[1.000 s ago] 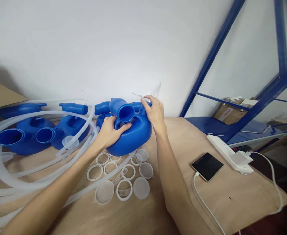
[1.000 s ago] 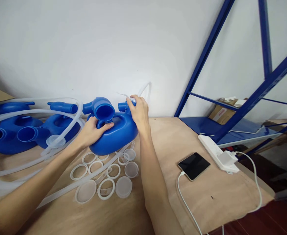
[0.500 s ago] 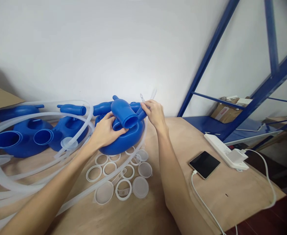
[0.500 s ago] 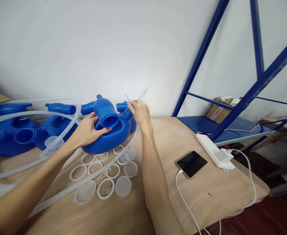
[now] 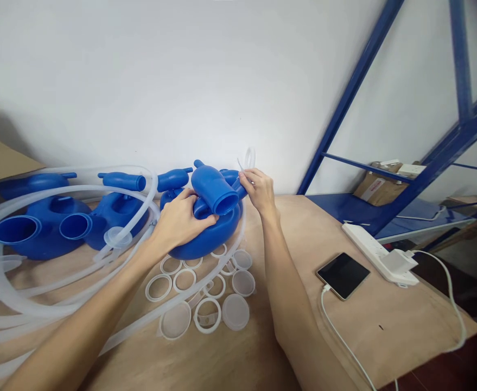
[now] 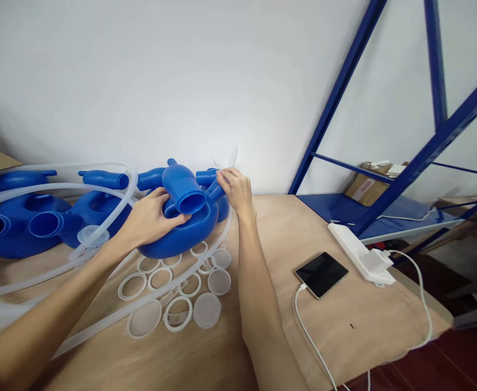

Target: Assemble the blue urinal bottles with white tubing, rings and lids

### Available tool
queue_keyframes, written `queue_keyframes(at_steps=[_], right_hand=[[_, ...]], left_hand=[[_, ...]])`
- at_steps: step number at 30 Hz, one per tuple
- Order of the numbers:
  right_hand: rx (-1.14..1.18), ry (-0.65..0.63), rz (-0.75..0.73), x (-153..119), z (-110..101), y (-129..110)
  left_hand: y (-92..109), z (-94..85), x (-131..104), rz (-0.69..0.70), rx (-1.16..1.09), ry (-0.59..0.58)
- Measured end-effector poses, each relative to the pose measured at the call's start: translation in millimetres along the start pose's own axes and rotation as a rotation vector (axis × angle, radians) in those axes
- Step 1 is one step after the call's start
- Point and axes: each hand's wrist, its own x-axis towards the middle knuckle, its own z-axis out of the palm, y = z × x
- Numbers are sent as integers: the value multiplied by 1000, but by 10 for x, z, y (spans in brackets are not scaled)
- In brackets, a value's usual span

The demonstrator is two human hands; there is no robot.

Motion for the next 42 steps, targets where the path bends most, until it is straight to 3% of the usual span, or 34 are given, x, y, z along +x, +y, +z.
queue_keyframes(at_steps=[5, 8, 13, 16, 18, 20, 22, 24, 27, 31, 35, 42], right_hand=[[48, 98, -1, -4, 43, 53], [104, 181, 84, 17, -8, 163], [224, 244, 359, 19, -271, 461], [137, 256, 399, -62, -512, 674], [29, 191, 457, -148, -701, 790], [-112, 18, 594, -225, -889, 827], [-214, -139, 683, -253, -1036, 729], [-170, -206, 591, -213, -1095, 491], [33, -223, 286, -76, -964, 22], [224, -349, 265, 30, -581, -305], [425, -386, 218, -13, -387, -184], [587, -494, 204, -110, -378, 37]], left_hand=[[11, 4, -4, -11, 9, -4], [10, -13, -23, -16, -5, 1], [-13, -105, -29, 18, -1, 30], [-73, -169, 3, 19, 30, 35], [-128, -205, 27, 40, 16, 19], [-178, -231, 43, 74, 17, -1], [-209, -244, 46, 100, 59, -12], [-224, -245, 42, 120, 111, -18], [-232, -240, 35, 157, 132, -36], [-232, -250, 33, 166, 123, -19], [-218, -261, 37, 147, 146, -35], [-224, -247, 36, 237, 141, -54]])
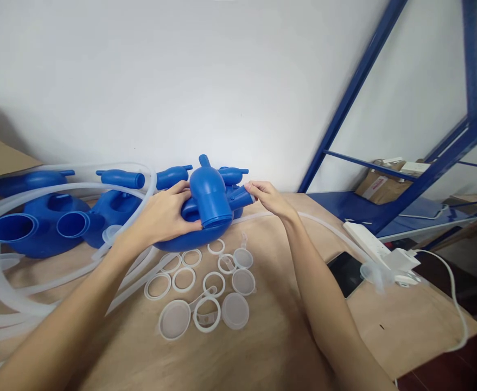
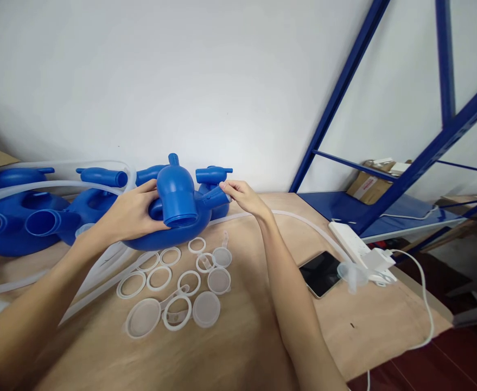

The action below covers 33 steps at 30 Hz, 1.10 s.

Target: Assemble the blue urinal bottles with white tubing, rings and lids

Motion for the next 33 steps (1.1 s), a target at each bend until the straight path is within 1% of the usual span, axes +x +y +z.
queue_keyframes(at_steps=[5, 6, 7, 9, 10, 11, 12, 13, 15, 16, 18, 19, 21, 22, 23, 24, 25, 26, 27, 29, 31, 33], right_hand=[[66, 3, -20, 31, 96, 122], [102, 36, -16, 45, 103, 152], [157, 101, -15, 57, 94, 178], [287, 276, -27, 56, 23, 198], [333, 343, -35, 38, -33, 185], [340, 355, -40, 8, -94, 154], [302, 298, -35, -32, -148, 109], [227, 206, -21, -80, -183, 52], [25, -39, 23, -181, -159, -69], [-73, -161, 42, -227, -91, -120], [-241, -366, 45, -305, 135, -175], [-320, -427, 26, -337, 271, -179], [-440, -504, -5, -393, 504, -156], [-467, -546, -8, -421, 571, -139], [-473, -584, 12, -452, 587, -124], [-465, -616, 56, -488, 547, -112], [-451, -631, 118, -530, 449, -103], [-443, -629, 210, -580, 297, -93], [-448, -600, 309, -638, 101, -82], [-535, -518, 479, -785, -372, -53], [-658, -353, 639, -970, -845, -34], [-685, -173, 772, -1166, -1206, -64]], left_hand=[[-60, -18, 1, 21, 44, -12], [-86, -33, -2, 20, 40, -19], [-114, -57, -8, 15, 32, -19], [-166, -131, -28, -9, 21, 5], [-182, -181, -41, -24, 27, 25], [-188, -237, -54, -40, 41, 45], [-184, -294, -67, -53, 64, 58], [-171, -350, -78, -64, 97, 65], [-135, -443, -91, -82, 170, 62], [-121, -476, -94, -95, 205, 59], [-111, -515, -95, -128, 259, 49], [-117, -526, -96, -145, 279, 42], [-138, -540, -102, -168, 306, 35], [-149, -547, -108, -175, 313, 39], [-158, -558, -115, -181, 320, 50], [-163, -571, -122, -191, 326, 67], [-163, -585, -129, -203, 330, 86], [-160, -601, -134, -213, 331, 106], [-155, -615, -138, -221, 330, 124], [-140, -633, -140, -224, 318, 150], [-122, -624, -133, -199, 293, 156], [-97, -579, -119, -156, 252, 140]])
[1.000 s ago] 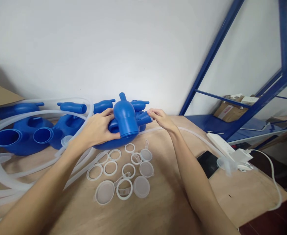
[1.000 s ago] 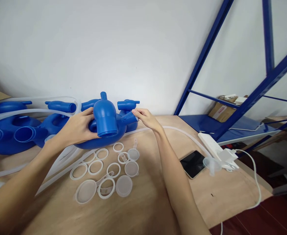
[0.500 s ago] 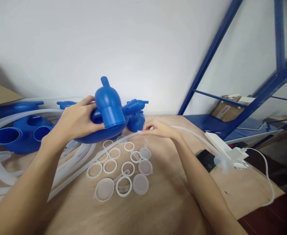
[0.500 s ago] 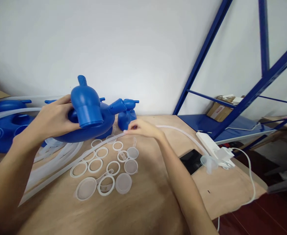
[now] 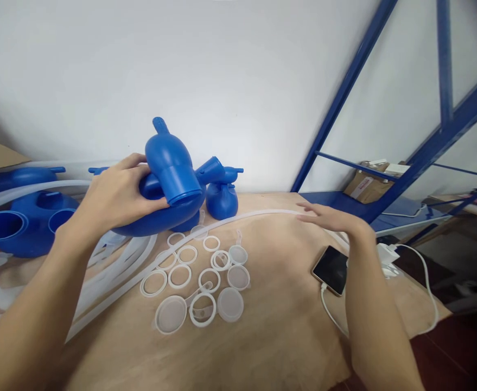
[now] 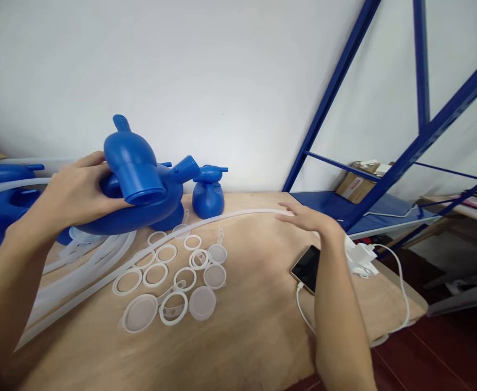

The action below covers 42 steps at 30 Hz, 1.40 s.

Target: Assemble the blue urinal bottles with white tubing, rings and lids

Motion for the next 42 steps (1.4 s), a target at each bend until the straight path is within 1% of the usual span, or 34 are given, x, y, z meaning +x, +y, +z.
queue_keyframes(at_steps=[1, 2, 3, 5, 7, 8, 9, 10, 12, 14, 15, 16, 18, 19, 21, 23, 26, 29, 32, 34, 35, 37, 39, 40, 42], right_hand=[[35, 31, 48, -81, -77, 103], [79, 51, 56, -168, -135, 161], [126, 57, 15, -255, -175, 178], [212, 53, -94, -395, -217, 130], [259, 17, -169, -441, -226, 65], [260, -1, -174, -421, -220, 58], [246, -9, -151, -373, -208, 79], [214, -5, -93, -304, -191, 128], [112, 41, 106, -135, -141, 297], [14, 82, 351, 20, -77, 514], [1, 89, 438, 81, -43, 622], [20, 100, 488, 128, -9, 724], [109, 122, 514, 188, 59, 901], [153, 135, 514, 207, 94, 977], [205, 147, 529, 237, 167, 1112], [229, 147, 544, 263, 250, 1231], [261, 162, 554, 309, 389, 1383], [280, 186, 573, 361, 510, 1494], [308, 257, 577, 384, 543, 1550], [331, 351, 583, 357, 489, 1548], [344, 413, 583, 327, 439, 1535], [381, 553, 567, 240, 306, 1490], [454, 699, 519, 129, 155, 1425], [510, 776, 480, 73, 83, 1387], [626, 916, 401, -29, -38, 1302]], left_hand=[[27, 30, 1, 24, -29, -15], [62, 66, 1, 48, -63, -34], [105, 107, 0, 70, -100, -55], [223, 195, -2, 110, -186, -87], [393, 293, 4, 132, -283, -94], [502, 348, 14, 128, -332, -90], [628, 411, 34, 119, -382, -86], [768, 483, 66, 105, -430, -85], [1085, 665, 178, 86, -519, -98], [1421, 897, 366, 64, -581, -117], [1585, 1027, 489, 41, -597, -120], [1739, 1164, 628, 26, -613, -132], [2009, 1441, 936, -26, -614, -185], [2119, 1576, 1094, -46, -596, -231], [2286, 1833, 1389, -68, -577, -261], [2378, 2063, 1630, -82, -550, -271], [2398, 2362, 1863, -99, -509, -293], [2337, 2616, 1953, -133, -482, -337], [2270, 2800, 1942, -172, -466, -388], [2238, 2843, 1900, -190, -451, -430], [2224, 2831, 1873, -196, -438, -453], [2189, 2729, 1806, -200, -401, -500], [2121, 2523, 1714, -168, -358, -550], [2064, 2383, 1652, -135, -339, -578], [1888, 2043, 1484, -46, -310, -637]])
